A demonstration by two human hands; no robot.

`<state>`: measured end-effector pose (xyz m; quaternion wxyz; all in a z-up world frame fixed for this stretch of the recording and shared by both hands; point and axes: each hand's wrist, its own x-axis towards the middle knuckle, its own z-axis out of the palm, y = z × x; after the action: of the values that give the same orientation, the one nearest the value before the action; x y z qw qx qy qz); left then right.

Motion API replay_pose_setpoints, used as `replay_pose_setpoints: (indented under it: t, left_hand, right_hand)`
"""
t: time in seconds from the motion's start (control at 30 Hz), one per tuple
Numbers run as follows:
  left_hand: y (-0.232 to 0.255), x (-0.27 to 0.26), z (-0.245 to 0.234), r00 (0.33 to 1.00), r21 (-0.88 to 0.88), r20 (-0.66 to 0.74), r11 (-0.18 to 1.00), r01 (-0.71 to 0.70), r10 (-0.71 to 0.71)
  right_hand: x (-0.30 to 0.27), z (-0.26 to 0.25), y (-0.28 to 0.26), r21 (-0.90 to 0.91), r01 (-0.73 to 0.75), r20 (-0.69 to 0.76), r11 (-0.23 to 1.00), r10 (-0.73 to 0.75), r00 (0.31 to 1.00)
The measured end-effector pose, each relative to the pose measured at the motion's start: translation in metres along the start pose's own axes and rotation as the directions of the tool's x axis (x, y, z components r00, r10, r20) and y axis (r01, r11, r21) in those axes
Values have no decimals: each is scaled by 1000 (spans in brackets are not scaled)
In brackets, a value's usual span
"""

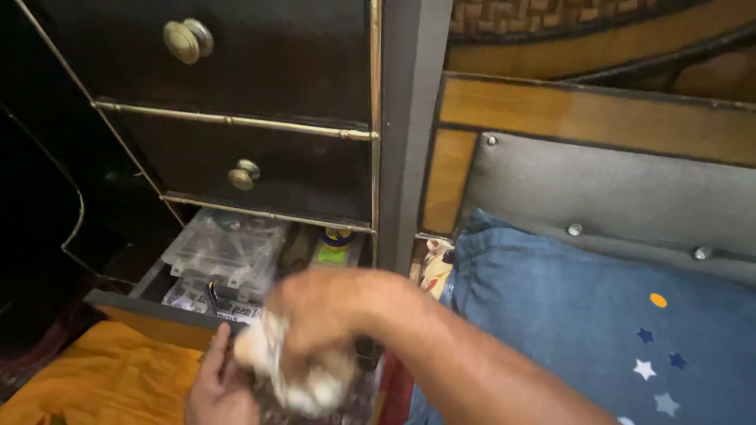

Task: The person wipes the exterior and interior surfaces of a dark wooden cabinet with a cloth. They open and close drawers and a cabinet door while cleaning, then wipe the inside of a drawer containing documents and containers.

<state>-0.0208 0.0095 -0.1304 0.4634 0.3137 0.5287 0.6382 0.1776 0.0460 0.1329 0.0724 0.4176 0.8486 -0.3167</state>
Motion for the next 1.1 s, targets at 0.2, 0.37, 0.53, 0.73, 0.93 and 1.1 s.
replay_pose_setpoints:
  t: [0.2, 0.37, 0.53, 0.73, 0.93, 1.1]
  left_hand:
    - [9, 26, 6, 985, 17, -71, 987, 159, -158]
    - [33, 46, 37, 989, 91, 4, 985, 147, -148]
    - [37, 78, 82, 992, 118, 114, 992, 45, -59]
    - [48, 108, 136, 992, 417, 129, 908, -36, -19]
    - [69, 95, 154, 974, 254, 225, 965, -62, 4]
    - [108, 75, 149, 943, -466, 253, 827, 315, -217]
  right_hand:
    - [20, 48, 3, -147, -3, 173, 989, 29, 985]
    - [52, 54, 29, -206, -132, 23, 970, 140, 990]
    - [60, 39, 61, 4, -293, -142, 956, 290, 946]
    - [56, 22, 86, 300, -337, -456, 893, 444, 771]
    - [53, 5, 77, 376, -120, -604, 919, 341, 720]
    - [50, -1, 50, 68, 222, -846, 973, -61, 529]
